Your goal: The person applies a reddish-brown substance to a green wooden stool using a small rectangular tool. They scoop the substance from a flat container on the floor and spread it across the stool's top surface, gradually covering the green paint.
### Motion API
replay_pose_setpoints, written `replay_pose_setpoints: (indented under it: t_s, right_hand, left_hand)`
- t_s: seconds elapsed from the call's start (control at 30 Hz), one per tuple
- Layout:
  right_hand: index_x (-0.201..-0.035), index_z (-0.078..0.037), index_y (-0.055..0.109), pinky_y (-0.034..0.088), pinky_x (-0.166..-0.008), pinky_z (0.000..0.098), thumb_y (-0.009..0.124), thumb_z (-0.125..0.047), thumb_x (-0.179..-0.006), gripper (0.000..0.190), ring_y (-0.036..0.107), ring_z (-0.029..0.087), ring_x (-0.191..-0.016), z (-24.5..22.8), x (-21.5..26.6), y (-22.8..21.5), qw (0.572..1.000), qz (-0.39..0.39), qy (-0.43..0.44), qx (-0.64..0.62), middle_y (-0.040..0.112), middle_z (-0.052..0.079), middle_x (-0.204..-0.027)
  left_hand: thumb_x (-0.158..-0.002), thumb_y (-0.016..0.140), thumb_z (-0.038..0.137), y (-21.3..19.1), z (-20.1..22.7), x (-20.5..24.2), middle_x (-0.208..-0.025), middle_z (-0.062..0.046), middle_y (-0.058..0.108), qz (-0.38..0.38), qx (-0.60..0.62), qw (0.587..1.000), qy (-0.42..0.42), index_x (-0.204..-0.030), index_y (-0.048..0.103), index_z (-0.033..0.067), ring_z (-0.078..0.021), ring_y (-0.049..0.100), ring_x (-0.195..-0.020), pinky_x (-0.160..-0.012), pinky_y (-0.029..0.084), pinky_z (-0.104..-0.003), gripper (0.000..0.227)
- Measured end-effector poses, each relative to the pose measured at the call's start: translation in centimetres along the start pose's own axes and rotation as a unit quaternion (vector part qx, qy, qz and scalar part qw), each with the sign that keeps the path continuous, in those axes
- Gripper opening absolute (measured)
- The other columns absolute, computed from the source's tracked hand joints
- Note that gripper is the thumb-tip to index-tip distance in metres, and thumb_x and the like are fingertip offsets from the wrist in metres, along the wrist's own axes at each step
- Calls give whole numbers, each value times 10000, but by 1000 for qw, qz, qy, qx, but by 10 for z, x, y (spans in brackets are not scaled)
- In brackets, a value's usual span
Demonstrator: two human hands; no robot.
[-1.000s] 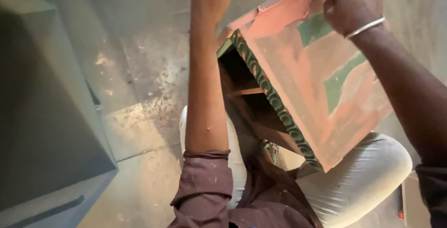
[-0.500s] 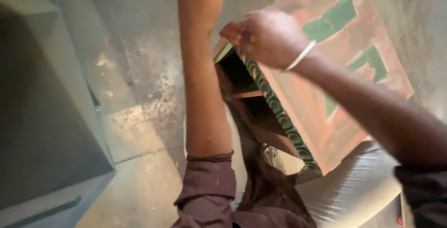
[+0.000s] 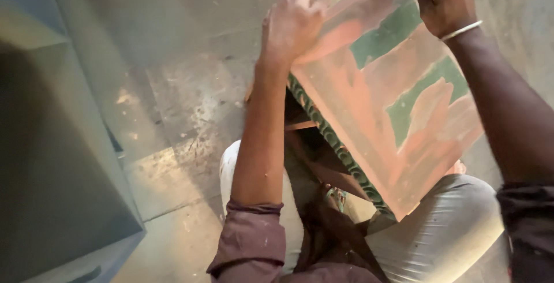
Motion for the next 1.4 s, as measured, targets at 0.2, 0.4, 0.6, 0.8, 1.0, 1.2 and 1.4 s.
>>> replay_pose_setpoints:
  t_s: [0.2, 0.4, 0.6, 0.8, 1.0, 1.2, 1.4]
  right_hand:
    - [-1342, -117, 711, 543, -1111, 407, 628, 44, -933, 448, 663, 328, -1201, -21, 5, 17, 997, -33, -51, -42, 719, 116, -1286]
    - [-1164, -88, 712, 544, -898, 411, 706, -69, -875, 289, 666, 306, -1002, -10, 26, 13, 987, -140, -32, -72, 679, 129, -1065]
    - [-1039, -1, 638, 487, -700, 440, 568, -38, -1018, 82, 615, 301, -720, 112, -14, 50, 981, -119, 153, -15, 644, 193, -852]
    - [-1100, -127, 754, 542, -667, 449, 700, -298, -1028, 194, 682, 341, -791, 55, -29, 57, 976, -116, 172, 63, 740, 148, -987]
    - [-1105, -276, 784, 569, -737, 454, 625, -143, -821, 351, 705, 332, -847, -116, -32, 24, 966, -210, 143, -39, 749, 108, -987]
    - [-1025, -126, 772, 571, -792, 458, 659, -180, -792, 265, 706, 338, -864, -136, -1, -5, 906, -400, 101, -92, 739, 134, -939]
    - [-1374, -209, 718, 548, -800, 434, 576, -101, -1017, 399, 685, 342, -889, 36, 10, -44, 976, -159, 133, -65, 711, 179, -1144]
  left_hand:
    - [-989, 475, 323, 17, 24, 0, -999, -168, 754, -53, -97, 994, 17, -1128, 634, 153, -396, 702, -981, -880, 484, -554, 272]
    - [-960, 491, 228, 24, 27, 0, -946, -153, 763, -49, -168, 984, 17, -1143, 631, 128, -364, 718, -961, -893, 461, -570, 251]
    - [-931, 500, 206, 20, 28, 4, -885, -172, 755, -62, -202, 977, 10, -1194, 611, 137, -375, 721, -923, -898, 469, -555, 294]
    - [-1009, 457, 209, 11, -1, -4, -982, -164, 760, -57, -45, 997, 28, -1345, 567, 174, -420, 711, -971, -858, 515, -534, 355]
    - [-1035, 438, 317, 7, -13, -17, -938, -139, 799, -60, 29, 997, -35, -1429, 483, 198, -386, 723, -987, -868, 531, -496, 414]
    - [-1078, 436, 456, -5, 15, -12, -1124, -144, 760, -57, -41, 997, -43, -1337, 632, 195, -382, 722, -1043, -911, 545, -488, 417]
    - [-1021, 439, 536, 42, 54, -1, -998, -178, 752, -109, -291, 950, 5, -1334, 585, 126, -346, 728, -973, -921, 493, -539, 537]
Point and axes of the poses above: each hand's wrist, its own x-axis away from the middle knuckle, its own y-axis out of the palm, z = x × y, the point moved 2 cm from there along -x, towards the middle knuckle
